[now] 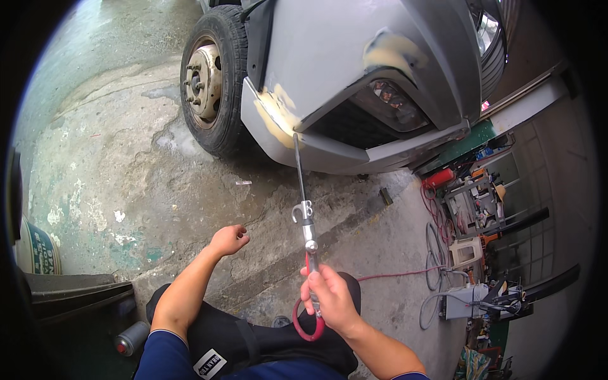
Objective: The person wipes the front bumper and headlight area of a silver car with a green cloth, then uses a spray gun to apply a substance to the same area, and wipes it again with the cloth.
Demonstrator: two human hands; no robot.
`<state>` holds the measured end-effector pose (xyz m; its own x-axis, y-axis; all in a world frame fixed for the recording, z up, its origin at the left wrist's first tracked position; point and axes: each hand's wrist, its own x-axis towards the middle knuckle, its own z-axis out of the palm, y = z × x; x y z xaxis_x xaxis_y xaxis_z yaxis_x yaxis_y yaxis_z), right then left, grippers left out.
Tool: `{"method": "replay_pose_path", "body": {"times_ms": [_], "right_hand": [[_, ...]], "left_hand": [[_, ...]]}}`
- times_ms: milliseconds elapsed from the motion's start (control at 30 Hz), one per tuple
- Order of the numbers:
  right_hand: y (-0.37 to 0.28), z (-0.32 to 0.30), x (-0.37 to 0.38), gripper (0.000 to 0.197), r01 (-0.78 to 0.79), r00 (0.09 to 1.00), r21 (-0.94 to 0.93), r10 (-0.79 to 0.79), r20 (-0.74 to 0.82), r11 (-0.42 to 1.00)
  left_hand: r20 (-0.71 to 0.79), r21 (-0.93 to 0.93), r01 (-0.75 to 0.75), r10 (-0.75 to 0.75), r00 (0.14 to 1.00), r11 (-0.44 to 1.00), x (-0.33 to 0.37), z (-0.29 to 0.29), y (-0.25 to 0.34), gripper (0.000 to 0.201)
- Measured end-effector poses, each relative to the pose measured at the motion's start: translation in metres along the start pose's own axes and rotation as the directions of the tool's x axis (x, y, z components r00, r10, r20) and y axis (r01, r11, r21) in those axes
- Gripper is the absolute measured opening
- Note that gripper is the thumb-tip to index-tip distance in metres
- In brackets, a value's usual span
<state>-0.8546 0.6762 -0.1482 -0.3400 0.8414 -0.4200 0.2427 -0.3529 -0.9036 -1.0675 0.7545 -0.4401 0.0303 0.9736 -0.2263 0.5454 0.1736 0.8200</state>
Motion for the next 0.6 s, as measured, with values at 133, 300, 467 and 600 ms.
{"method": "replay_pose_path", "body": {"times_ms": [133, 300, 467, 600], "right_hand": [[0.0026, 0.0014, 0.0003, 0.034, 0.005, 1.000, 0.021, -0.004, -0.011, 1.000], [0.0043, -0.0005, -0.0002, 0.034, 0.010, 1.000, 0.031, -0.009, -0.023, 0.999], [0.0043, -0.0003, -0.0002, 0.034, -0.003, 1.000, 0.010, 0.003, 0.000, 1.000], [0.0036, 0.0011, 0.0000, 0.035, 0.001, 1.000, 0.010, -0.001, 0.013, 1.000]], "left_hand": [[0.000, -0.001, -0.007, 0.007, 1.000, 1.000, 0.0010, 0.0017, -0.0015, 0.041], [-0.012, -0.006, -0.010, 0.010, 1.000, 1.000, 0.0012, 0.0025, -0.0018, 0.040], [-0.014, -0.008, -0.014, 0.014, 1.000, 1.000, 0.0022, 0.0036, -0.0033, 0.040], [-0.006, -0.002, -0.017, 0.017, 1.000, 1.000, 0.0026, 0.0045, -0.0040, 0.040]]}}
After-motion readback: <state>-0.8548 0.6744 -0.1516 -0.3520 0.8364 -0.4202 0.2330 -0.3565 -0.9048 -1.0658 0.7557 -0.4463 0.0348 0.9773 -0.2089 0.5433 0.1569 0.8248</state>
